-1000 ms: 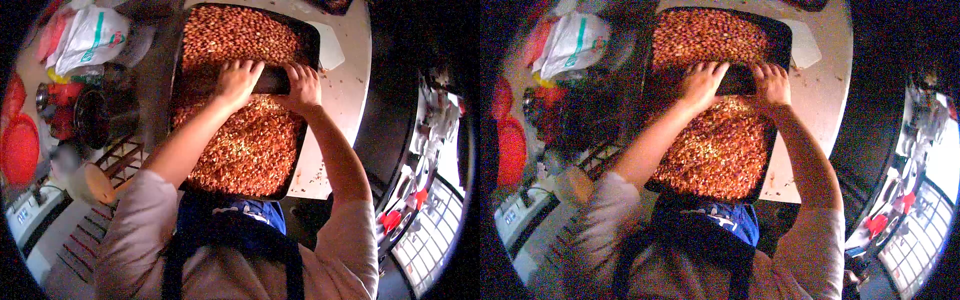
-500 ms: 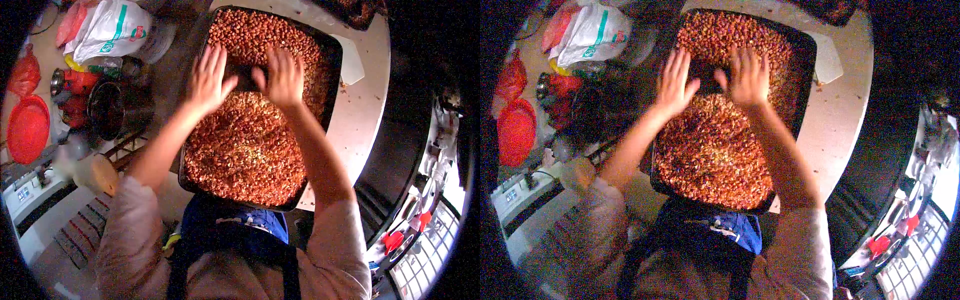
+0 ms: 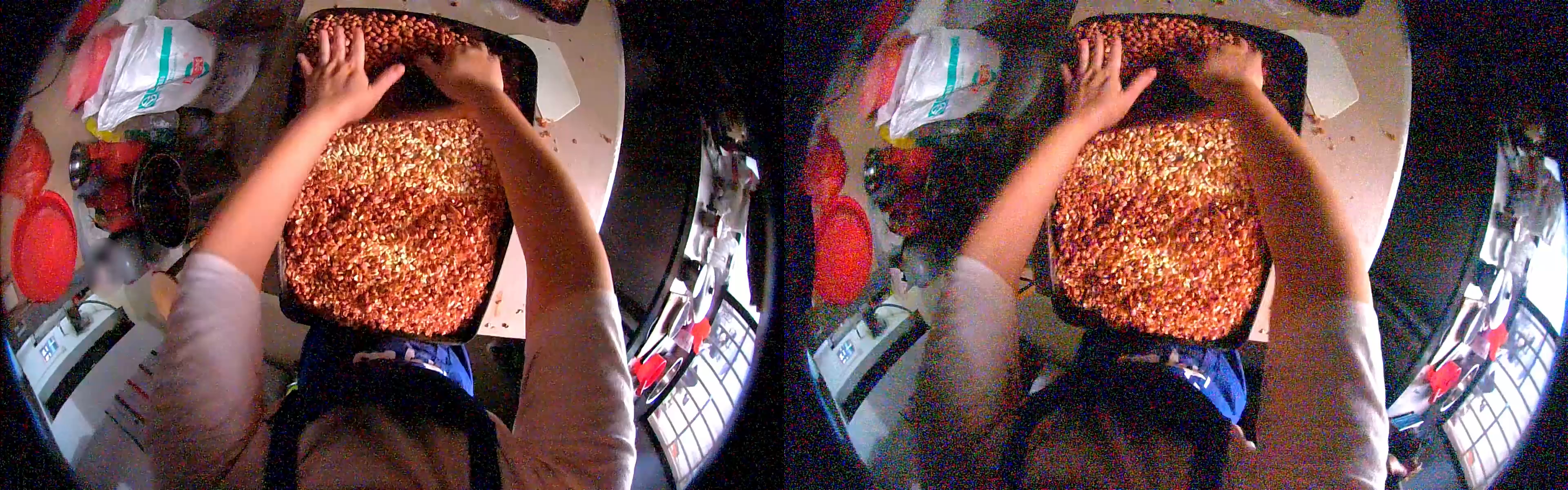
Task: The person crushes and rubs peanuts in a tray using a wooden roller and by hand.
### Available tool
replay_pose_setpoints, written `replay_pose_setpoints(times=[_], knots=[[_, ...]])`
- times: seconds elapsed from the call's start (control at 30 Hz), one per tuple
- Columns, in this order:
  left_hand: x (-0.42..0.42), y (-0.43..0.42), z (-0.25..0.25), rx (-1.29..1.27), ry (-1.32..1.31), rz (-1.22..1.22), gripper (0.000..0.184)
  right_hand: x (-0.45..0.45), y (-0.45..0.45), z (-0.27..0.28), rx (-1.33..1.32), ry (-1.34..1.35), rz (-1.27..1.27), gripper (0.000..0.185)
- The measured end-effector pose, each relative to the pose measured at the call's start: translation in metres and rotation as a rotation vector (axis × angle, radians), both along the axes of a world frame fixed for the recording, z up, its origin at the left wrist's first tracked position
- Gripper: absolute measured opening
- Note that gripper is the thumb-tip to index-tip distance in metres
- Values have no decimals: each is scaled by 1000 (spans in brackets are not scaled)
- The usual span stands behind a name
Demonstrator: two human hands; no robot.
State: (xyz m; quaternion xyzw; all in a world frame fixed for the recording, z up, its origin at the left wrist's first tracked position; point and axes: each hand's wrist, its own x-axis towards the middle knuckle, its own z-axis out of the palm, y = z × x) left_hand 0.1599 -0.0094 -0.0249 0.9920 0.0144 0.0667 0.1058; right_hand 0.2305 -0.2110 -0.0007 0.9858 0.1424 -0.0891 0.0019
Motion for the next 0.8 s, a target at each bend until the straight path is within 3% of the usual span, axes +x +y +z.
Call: replay_pose_setpoints(times=[0.1, 0.17, 0.2, 0.23, 0.27, 0.3, 0.37, 0.43, 0.47, 0.5, 0.53, 0.57, 0.63, 0.7, 0.73, 0.8], knots=[[8, -15, -10, 54, -54, -4, 104, 7, -15, -2, 83, -221, 78, 71], [-28, -29, -5, -28, -83, -146, 111, -30, -47, -55, 10, -720, 224, 62], [-48, -32, -8, -154, -91, -253, 110, -59, -56, -68, 173, -741, 199, 53], [-75, -37, 4, -41, 6, -291, 108, -93, -52, -6, 157, -210, 87, 53], [-101, -39, 3, -12, 3, -322, 105, -122, -64, -19, 168, -402, 147, 59], [-120, -39, 7, -50, -22, -365, 101, -145, -70, -15, 304, -354, 155, 64], [-138, -37, 18, -113, 31, -366, 97, -165, -79, -2, 320, -267, 218, 66], [-146, -34, 21, -132, 223, -310, 96, -143, -89, -11, 1031, 251, -285, 60], [-150, -30, 20, -124, 223, -302, 96, -112, -89, -26, 1173, 55, -362, 50], [-150, -26, 17, -196, 248, -305, 94, -73, -101, -50, 961, -228, -205, 45], [-150, -20, 16, -266, 272, -309, 92, -55, -94, -38, 856, -279, -139, 46], [-151, -14, 20, -251, 273, -308, 92, -32, -90, -65, 744, -477, -116, 50], [-149, 3, 31, -241, 346, -447, 87, -2, -76, -110, 602, -606, -227, 56], [-148, 16, 39, -255, 386, -476, 85, 19, -55, -110, 649, -586, -410, 61], [-152, 20, 43, -233, 416, -488, 85, 26, -43, -107, 550, -567, -521, 64], [-157, 21, 51, -216, 489, -474, 87, 28, -26, -105, 537, -564, -482, 65]])
